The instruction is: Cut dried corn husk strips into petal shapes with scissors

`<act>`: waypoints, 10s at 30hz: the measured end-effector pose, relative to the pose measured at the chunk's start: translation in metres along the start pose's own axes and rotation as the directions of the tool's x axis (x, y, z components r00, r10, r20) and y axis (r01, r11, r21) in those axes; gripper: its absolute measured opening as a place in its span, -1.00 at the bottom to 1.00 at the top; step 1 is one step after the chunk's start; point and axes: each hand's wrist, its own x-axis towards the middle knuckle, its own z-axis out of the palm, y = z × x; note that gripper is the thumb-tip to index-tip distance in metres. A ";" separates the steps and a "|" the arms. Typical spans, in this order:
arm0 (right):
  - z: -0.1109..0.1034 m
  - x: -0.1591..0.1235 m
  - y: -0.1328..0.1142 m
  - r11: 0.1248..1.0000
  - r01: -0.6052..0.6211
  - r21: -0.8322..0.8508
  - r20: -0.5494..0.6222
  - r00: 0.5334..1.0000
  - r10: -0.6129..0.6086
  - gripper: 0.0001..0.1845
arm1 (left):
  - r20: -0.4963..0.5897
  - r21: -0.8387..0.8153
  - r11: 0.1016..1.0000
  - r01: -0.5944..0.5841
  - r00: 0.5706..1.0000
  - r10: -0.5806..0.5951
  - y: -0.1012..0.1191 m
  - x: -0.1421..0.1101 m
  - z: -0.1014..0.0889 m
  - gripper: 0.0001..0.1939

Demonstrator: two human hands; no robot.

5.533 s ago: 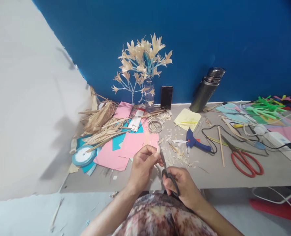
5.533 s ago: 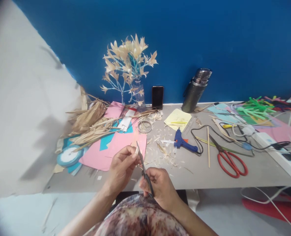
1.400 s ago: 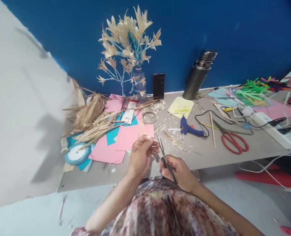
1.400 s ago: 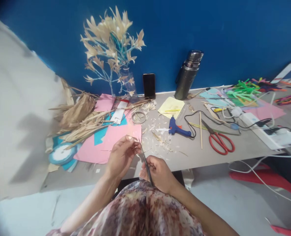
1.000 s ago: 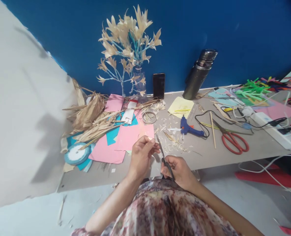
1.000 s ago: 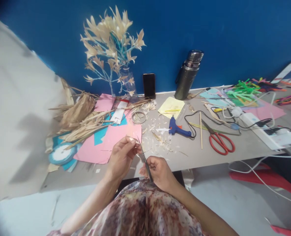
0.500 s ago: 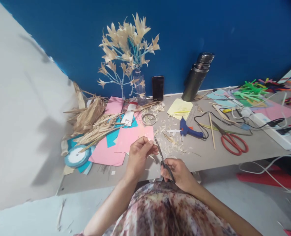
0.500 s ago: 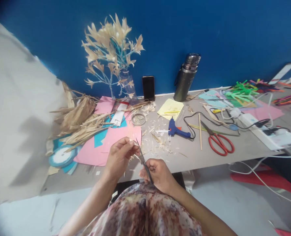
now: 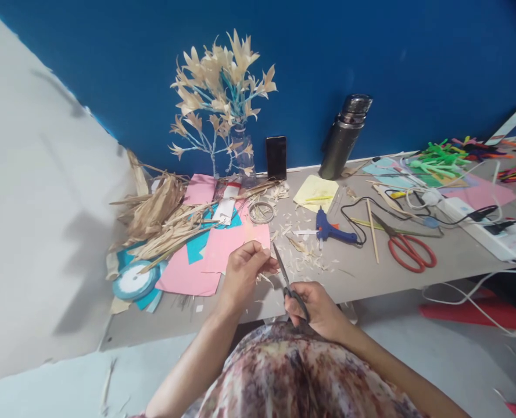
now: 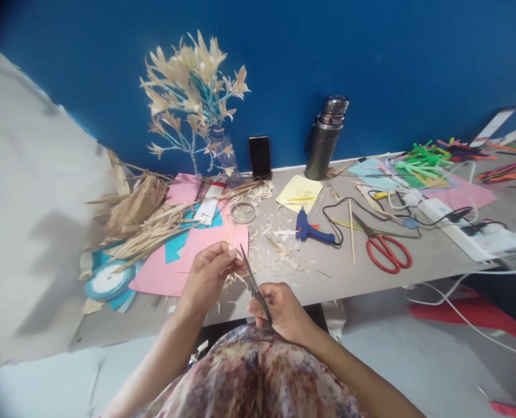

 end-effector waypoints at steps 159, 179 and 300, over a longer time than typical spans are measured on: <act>-0.011 0.011 -0.012 0.998 0.055 -0.008 0.237 0.970 -0.052 -0.37 | 0.126 -0.385 0.900 0.203 0.978 -0.167 -0.001 0.015 -0.020 -0.81; -0.011 0.012 -0.008 0.998 0.032 -0.048 0.196 0.980 -0.022 -0.46 | 0.102 -0.308 0.940 0.148 0.987 -0.122 -0.003 0.015 -0.021 -0.72; 0.012 0.024 -0.003 0.984 0.156 -0.091 0.079 0.986 -0.149 -0.36 | -0.092 -0.436 0.900 -0.023 0.996 -0.019 -0.022 -0.001 -0.001 -0.71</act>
